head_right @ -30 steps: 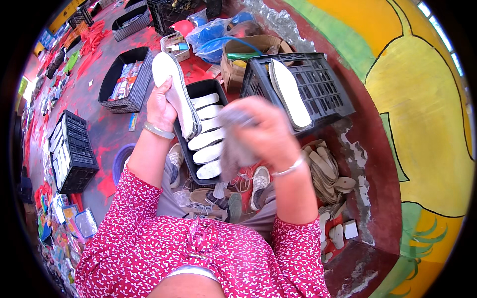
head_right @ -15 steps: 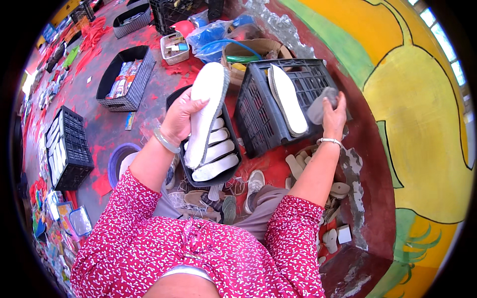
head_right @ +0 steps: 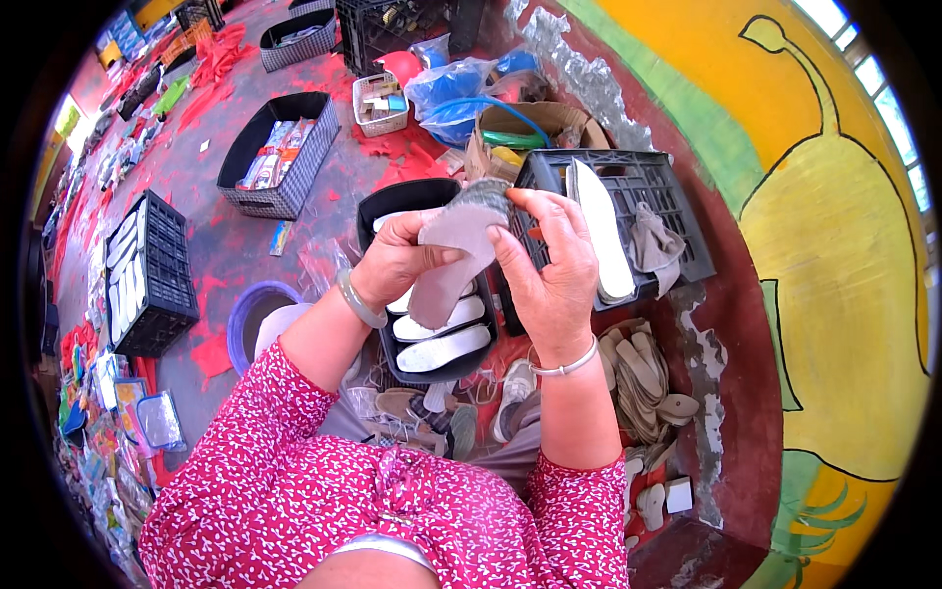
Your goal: The person handles shoe insoles, wipes some with a cloth, and places them into a black bin.
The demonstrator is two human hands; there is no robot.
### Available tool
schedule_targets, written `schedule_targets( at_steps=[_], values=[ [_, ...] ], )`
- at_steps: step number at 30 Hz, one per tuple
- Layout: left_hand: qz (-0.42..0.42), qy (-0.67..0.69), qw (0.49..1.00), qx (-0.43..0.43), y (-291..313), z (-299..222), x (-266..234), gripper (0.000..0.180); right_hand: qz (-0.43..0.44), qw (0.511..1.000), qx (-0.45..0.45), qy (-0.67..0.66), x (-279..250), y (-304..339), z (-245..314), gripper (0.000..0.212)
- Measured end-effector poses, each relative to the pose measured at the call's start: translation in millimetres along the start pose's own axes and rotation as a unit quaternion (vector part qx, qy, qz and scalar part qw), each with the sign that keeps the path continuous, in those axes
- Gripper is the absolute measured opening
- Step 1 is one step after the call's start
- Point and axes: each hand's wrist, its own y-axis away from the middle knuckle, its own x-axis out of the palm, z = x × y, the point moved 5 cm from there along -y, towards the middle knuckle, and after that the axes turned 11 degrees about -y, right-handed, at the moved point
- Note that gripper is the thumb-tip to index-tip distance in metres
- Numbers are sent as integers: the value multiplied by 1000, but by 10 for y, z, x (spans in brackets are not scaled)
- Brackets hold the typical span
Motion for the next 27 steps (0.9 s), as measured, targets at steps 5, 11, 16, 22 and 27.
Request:
schedule_targets(
  at_steps=[5,11,16,22,27],
  values=[
    [24,-3,999,22,0,-13,-15,28,19,999,6,-27,-6,2,-19,34],
    [-13,4,1000,9,-12,26,-36,27,12,988,-102,116,43,25,112,33],
    [-17,4,1000,-3,-14,31,-29,25,-9,992,-89,87,27,49,97,30],
    [3,5,1000,-4,4,1,18,25,-6,956,117,-271,74,87,-192,33],
    [0,-11,1000,8,-4,-21,2,26,0,959,93,-268,78,100,-178,29]
  ],
)
